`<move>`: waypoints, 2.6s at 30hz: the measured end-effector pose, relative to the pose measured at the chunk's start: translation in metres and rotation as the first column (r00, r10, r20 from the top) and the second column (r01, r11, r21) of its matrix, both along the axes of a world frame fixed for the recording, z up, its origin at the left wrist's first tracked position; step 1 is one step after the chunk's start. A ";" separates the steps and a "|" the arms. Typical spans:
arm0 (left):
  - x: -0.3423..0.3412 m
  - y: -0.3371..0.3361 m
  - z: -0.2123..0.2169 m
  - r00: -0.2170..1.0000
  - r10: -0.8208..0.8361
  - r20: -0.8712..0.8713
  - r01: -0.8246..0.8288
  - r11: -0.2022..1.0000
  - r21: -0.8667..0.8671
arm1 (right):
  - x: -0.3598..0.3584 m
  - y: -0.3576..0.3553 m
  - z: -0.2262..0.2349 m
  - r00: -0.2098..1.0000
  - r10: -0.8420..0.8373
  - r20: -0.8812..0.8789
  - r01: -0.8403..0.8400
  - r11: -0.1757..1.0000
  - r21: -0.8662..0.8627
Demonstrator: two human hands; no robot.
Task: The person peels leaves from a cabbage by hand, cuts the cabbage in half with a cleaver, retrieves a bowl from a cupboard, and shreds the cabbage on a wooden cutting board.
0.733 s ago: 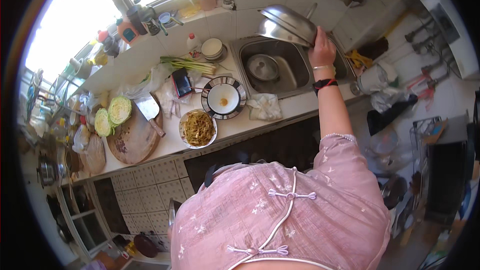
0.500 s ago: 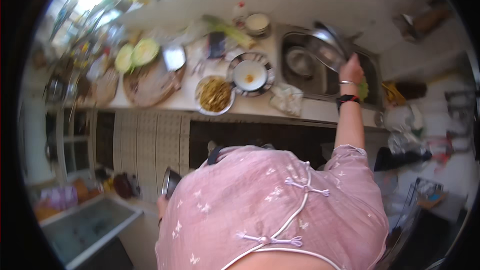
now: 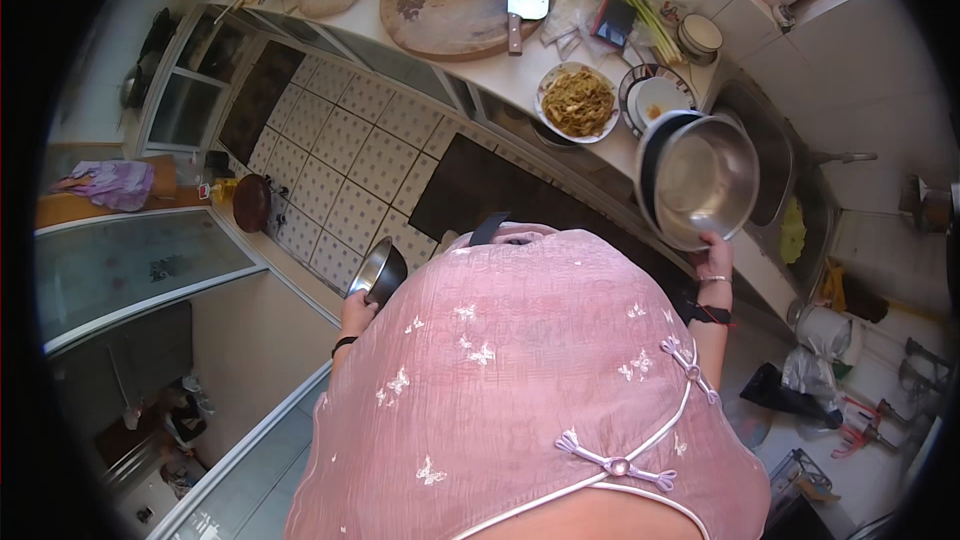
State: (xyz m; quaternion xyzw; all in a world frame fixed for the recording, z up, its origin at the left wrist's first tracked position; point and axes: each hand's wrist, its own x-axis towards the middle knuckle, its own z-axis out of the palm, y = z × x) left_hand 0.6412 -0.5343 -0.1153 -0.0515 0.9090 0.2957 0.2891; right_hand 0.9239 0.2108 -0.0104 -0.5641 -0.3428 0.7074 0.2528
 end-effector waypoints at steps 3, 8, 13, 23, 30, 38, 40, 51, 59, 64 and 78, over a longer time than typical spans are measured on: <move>-0.022 0.021 0.030 0.968 -0.247 -0.033 0.243 0.965 -0.096 | -0.040 -0.064 0.003 0.960 0.276 0.042 -0.275 0.961 -0.021; -0.060 -0.031 0.014 0.968 -0.248 0.050 0.251 0.965 -0.072 | -0.145 -0.146 -0.035 0.859 0.488 0.156 -0.380 0.812 -0.443; -0.070 -0.096 -0.014 0.974 -0.225 0.019 0.226 0.972 -0.058 | -0.217 -0.203 -0.108 0.731 0.620 0.285 -0.372 0.712 -0.595; -0.039 -0.154 -0.013 0.944 -0.258 0.206 0.302 0.926 -0.226 | -0.294 -0.205 -0.212 0.738 0.510 0.442 -0.128 0.748 -0.651; -0.053 -0.111 -0.005 0.921 -0.229 0.315 0.276 0.955 -0.112 | -0.319 -0.134 -0.389 0.958 0.141 0.250 0.065 0.742 -0.667; -0.035 -0.058 -0.076 0.930 -0.115 0.350 0.161 0.981 -0.105 | -0.363 -0.092 -0.476 0.929 -0.350 0.122 0.343 0.685 -0.643; -0.058 0.026 -0.103 0.909 -0.112 0.402 0.174 0.977 -0.123 | -0.350 -0.081 -0.500 0.901 -0.423 0.094 0.386 0.685 -0.618; -0.095 0.017 -0.066 0.904 -0.142 0.404 0.248 0.942 -0.225 | -0.311 -0.089 -0.486 0.982 0.026 0.187 0.053 0.912 -0.407; -0.146 0.009 -0.028 0.874 -0.341 0.345 0.413 0.897 -0.159 | -0.233 -0.186 -0.280 0.978 0.203 -0.037 -0.204 0.979 -0.029; -0.162 0.030 -0.024 0.868 -0.412 0.277 0.457 0.881 -0.123 | -0.217 -0.171 -0.128 0.991 0.005 -0.133 -0.017 0.996 -0.091; -0.148 0.036 -0.001 0.932 -0.360 -0.045 0.355 0.931 -0.086 | -0.277 -0.088 -0.153 0.984 0.142 -0.106 -0.143 0.990 -0.008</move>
